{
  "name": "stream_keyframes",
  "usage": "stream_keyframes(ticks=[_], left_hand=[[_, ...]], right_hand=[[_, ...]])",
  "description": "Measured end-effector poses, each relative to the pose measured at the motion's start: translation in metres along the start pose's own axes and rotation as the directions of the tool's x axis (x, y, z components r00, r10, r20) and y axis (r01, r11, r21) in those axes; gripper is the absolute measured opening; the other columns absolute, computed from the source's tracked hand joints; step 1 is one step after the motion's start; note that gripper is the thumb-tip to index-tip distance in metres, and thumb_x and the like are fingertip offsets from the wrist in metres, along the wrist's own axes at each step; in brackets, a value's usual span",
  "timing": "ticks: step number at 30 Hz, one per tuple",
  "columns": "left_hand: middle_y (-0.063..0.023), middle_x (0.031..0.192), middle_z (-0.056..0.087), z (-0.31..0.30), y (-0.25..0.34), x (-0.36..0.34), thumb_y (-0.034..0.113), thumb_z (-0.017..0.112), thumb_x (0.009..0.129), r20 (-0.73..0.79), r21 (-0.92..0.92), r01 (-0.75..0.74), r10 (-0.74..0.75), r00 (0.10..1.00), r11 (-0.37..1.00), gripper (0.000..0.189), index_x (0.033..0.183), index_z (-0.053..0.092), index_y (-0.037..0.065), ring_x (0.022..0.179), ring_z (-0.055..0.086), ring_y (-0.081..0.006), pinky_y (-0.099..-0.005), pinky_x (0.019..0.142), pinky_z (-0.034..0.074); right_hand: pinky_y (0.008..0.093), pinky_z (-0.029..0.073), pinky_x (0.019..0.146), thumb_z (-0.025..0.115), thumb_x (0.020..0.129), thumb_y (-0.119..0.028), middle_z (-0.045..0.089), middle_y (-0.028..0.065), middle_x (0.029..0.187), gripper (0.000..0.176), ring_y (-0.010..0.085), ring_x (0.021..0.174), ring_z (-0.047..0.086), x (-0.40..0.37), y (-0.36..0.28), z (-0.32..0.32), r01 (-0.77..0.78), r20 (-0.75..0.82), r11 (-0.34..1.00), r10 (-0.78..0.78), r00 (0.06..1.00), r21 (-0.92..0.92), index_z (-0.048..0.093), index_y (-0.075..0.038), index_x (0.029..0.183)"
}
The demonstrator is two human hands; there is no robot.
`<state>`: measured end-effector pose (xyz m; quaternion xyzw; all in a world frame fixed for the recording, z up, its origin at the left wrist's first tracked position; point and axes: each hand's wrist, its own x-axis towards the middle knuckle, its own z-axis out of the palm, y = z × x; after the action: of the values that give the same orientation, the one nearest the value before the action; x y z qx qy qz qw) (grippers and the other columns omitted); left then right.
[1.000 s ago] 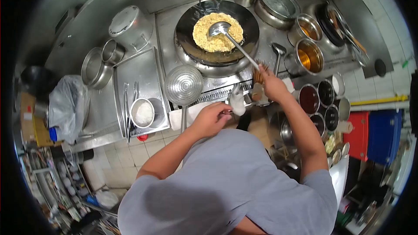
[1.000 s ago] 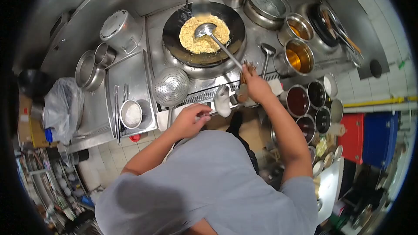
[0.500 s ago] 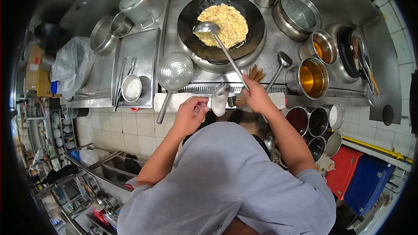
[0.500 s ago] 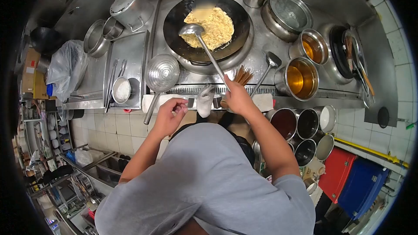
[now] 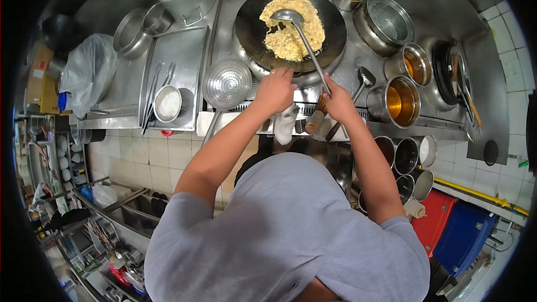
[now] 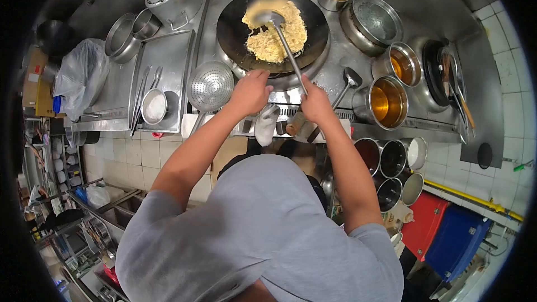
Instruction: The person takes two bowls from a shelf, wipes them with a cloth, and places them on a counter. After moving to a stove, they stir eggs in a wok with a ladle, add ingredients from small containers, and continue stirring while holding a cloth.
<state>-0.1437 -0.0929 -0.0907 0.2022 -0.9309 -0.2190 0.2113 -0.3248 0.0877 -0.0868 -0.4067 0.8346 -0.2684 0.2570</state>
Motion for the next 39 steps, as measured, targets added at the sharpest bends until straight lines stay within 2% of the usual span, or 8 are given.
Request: stream_keyframes(ticks=[5,7,9,11,19,26,33,39], left_hand=[[-0.0231,0.112,0.074,0.016,-0.014,0.021,0.026,0.062,0.108,0.23,0.034,0.126,-0.131,0.964,0.991,0.029,0.107,0.075,-0.001,0.112,0.067,-0.0443,-0.0561,0.096,0.056],[-0.0227,0.103,0.075,0.019,-0.01,0.013,0.024,0.063,0.107,0.155,0.009,0.114,-0.114,0.981,0.993,0.029,0.1,0.077,0.0,0.107,0.068,-0.0448,-0.0569,0.094,0.056],[-0.0213,0.095,0.073,0.002,0.003,0.0,0.023,0.064,0.106,0.07,-0.015,0.05,-0.049,0.996,0.999,0.027,0.094,0.075,0.001,0.099,0.069,-0.0429,-0.0561,0.086,0.057],[-0.0218,0.094,0.073,-0.033,0.032,-0.014,0.021,0.065,0.104,0.053,-0.017,0.019,-0.018,0.998,1.0,0.025,0.093,0.075,0.001,0.096,0.069,-0.0434,-0.0566,0.084,0.057],[-0.0241,0.091,0.074,-0.056,0.053,-0.029,0.019,0.066,0.103,0.11,-0.09,0.019,-0.009,0.994,0.996,0.024,0.09,0.076,0.001,0.095,0.07,-0.0452,-0.058,0.085,0.055],[-0.0212,0.095,0.073,0.026,0.0,-0.015,0.02,0.064,0.105,0.049,0.003,-0.02,0.02,0.999,1.0,0.024,0.092,0.073,0.002,0.098,0.068,-0.0442,-0.0576,0.085,0.055],[-0.0217,0.092,0.07,0.038,-0.013,-0.106,0.019,0.067,0.103,0.196,-0.013,-0.066,0.067,0.978,0.998,0.023,0.091,0.073,0.0,0.095,0.066,-0.0437,-0.0565,0.083,0.052],[-0.0232,0.094,0.071,-0.012,-0.004,-0.023,0.014,0.066,0.103,0.058,-0.144,-0.012,0.021,0.998,0.99,0.02,0.091,0.074,0.0,0.097,0.066,-0.0456,-0.0563,0.089,0.053]], right_hand=[[0.0388,0.044,0.122,0.066,0.104,-0.007,0.061,0.0287,0.158,0.069,0.041,0.148,0.059,-0.042,-0.011,0.002,0.036,0.109,0.993,-0.048,0.993,0.112,0.044,-0.008,0.17],[0.0452,0.058,0.1,0.066,0.104,-0.006,0.075,0.0284,0.131,0.07,0.0434,0.109,0.077,-0.081,0.002,-0.009,0.378,0.043,0.924,-0.381,0.924,0.063,0.043,-0.006,0.17],[0.0375,0.06,0.079,0.064,0.106,-0.004,0.076,0.0149,0.118,0.074,0.0222,0.079,0.071,-0.133,-0.07,-0.079,-0.216,0.409,0.958,0.123,0.904,0.19,0.038,-0.014,0.174],[0.0288,0.055,0.065,0.061,0.108,-0.002,0.07,0.005,0.108,0.076,0.0079,0.066,0.053,-0.172,-0.075,-0.111,-0.276,0.481,0.925,0.123,0.868,0.261,0.035,-0.021,0.177],[0.0278,0.056,0.07,0.061,0.104,0.005,0.071,0.0069,0.11,0.079,0.0108,0.072,0.059,-0.233,-0.093,-0.161,-0.436,0.499,0.865,0.27,0.823,0.251,0.037,-0.017,0.176],[0.0466,0.053,0.108,0.069,0.101,-0.002,0.069,0.0332,0.132,0.074,0.0516,0.121,0.066,-0.159,-0.024,-0.066,0.151,0.158,0.986,-0.139,0.978,-0.07,0.041,-0.003,0.17],[0.0506,0.054,0.095,0.066,0.099,0.004,0.069,0.0263,0.112,0.079,0.0471,0.101,0.067,-0.124,-0.027,0.004,0.156,-0.145,0.978,-0.176,0.974,-0.141,0.038,-0.007,0.172],[0.0444,0.055,0.096,0.07,0.097,0.004,0.069,0.0236,0.11,0.08,0.0412,0.101,0.069,-0.175,-0.033,-0.022,0.047,-0.02,0.999,-0.047,0.999,0.021,0.042,-0.01,0.171]])
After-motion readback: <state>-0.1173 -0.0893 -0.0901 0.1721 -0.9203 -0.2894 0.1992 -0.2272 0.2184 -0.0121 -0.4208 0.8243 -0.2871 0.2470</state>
